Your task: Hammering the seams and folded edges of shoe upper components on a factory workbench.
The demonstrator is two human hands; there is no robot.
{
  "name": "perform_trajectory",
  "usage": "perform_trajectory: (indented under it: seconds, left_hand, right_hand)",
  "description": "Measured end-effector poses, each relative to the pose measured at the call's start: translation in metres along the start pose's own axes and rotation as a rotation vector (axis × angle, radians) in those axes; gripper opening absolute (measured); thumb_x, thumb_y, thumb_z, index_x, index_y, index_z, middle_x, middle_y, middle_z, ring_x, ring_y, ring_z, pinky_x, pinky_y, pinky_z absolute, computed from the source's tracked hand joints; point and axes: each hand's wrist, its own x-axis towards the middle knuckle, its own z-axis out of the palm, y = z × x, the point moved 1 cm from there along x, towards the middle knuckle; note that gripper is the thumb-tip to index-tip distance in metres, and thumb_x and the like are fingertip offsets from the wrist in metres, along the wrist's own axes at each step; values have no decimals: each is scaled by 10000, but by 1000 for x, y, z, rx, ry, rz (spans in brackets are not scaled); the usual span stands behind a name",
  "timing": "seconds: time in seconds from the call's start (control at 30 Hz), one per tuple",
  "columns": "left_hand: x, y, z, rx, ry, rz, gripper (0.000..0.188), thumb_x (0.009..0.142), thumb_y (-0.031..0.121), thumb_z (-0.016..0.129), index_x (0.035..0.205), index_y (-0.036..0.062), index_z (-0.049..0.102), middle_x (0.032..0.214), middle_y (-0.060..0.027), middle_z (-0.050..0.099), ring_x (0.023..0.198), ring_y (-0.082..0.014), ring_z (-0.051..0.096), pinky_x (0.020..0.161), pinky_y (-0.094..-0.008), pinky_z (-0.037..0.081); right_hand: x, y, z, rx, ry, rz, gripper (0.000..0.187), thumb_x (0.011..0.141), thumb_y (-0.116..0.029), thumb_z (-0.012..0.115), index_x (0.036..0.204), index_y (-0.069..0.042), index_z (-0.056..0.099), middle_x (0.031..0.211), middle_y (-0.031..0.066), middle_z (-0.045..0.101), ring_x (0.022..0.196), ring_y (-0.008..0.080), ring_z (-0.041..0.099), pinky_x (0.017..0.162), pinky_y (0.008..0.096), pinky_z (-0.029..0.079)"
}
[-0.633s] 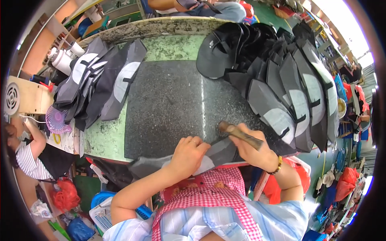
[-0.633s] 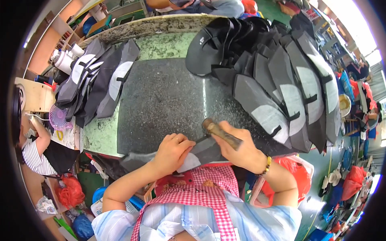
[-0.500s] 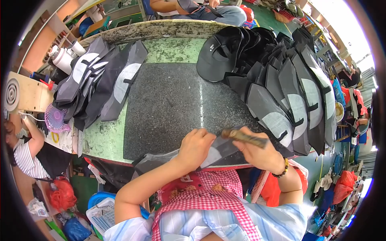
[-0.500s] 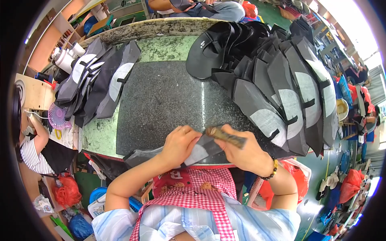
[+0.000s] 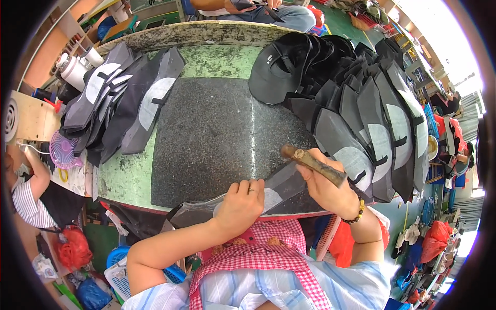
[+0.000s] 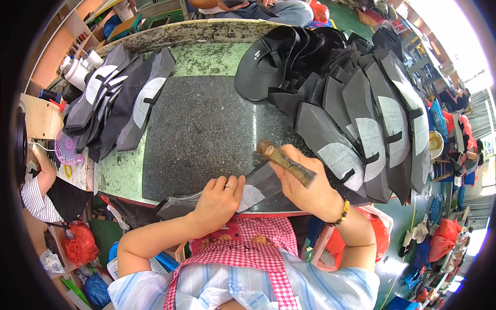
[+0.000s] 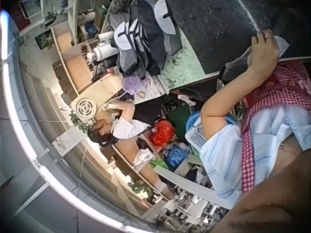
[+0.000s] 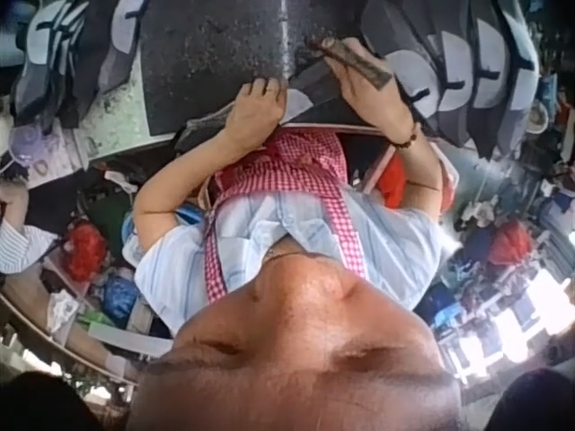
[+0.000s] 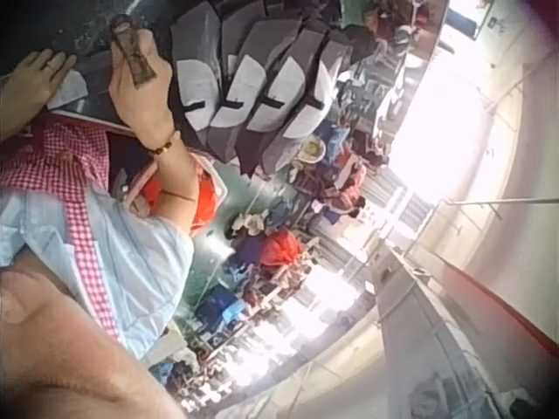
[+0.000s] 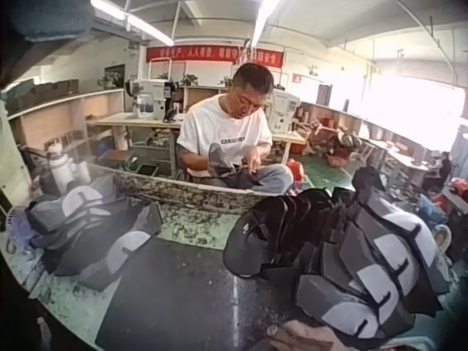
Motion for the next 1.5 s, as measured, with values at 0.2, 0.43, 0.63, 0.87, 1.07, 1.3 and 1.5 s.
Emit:
perform_trajectory:
  seconds: [0.2,0.43,0.63,0.87,1.07,1.3,1.5]
  left_hand:
    - [3,3,4,90,-60,9,336,788,103,622,1076,-62,668,869,-82,597,786,-195,563,645,-287,467]
    - [-14,-27,12,-614,92,-192,232,819,125,645,1018,11,673,882,-80,608,794,-242,595,652,-343,506]
    - [-15,-17,0,-406,13,-263,239,843,151,680,1054,39,677,865,-99,638,805,-278,640,691,-383,522]
    - [-48,-25,3,-452,104,-215,293,816,158,704,1080,34,670,908,-84,621,821,-256,622,702,-359,523]
    - [-52,-22,6,-250,87,-92,307,821,174,687,1087,23,665,978,-77,596,844,-224,584,693,-334,501]
    - [-58,-39,2,-676,222,-361,163,765,118,742,903,51,686,879,-89,649,779,-284,623,694,-381,493]
    - [-67,-27,3,-399,231,-174,150,734,84,732,878,71,690,894,-55,643,768,-244,622,677,-352,514]
  right_hand:
    - [3,16,27,-167,-264,-168,204,916,-163,604,1100,-75,617,900,148,588,675,349,640,580,442,523]
    - [-16,10,44,-232,-320,-88,198,926,-160,576,1110,-102,623,895,123,596,646,346,639,558,454,522]
    - [-18,8,49,-120,-177,-365,195,907,-146,591,1089,-83,620,932,117,605,633,342,638,541,444,524]
    - [2,10,42,-118,-285,-227,242,922,-151,593,1155,-85,585,933,188,607,661,382,626,554,450,509]
    - [-4,-1,57,-10,-260,-202,210,908,-129,623,1107,-64,598,828,141,585,655,361,630,535,418,502]
    - [-1,-23,59,-228,-444,-97,208,894,-171,589,1054,-38,588,974,156,643,673,382,650,561,480,517]
    - [1,-27,61,165,-409,-201,265,865,-123,589,1129,-106,605,933,142,601,680,345,650,565,446,525]
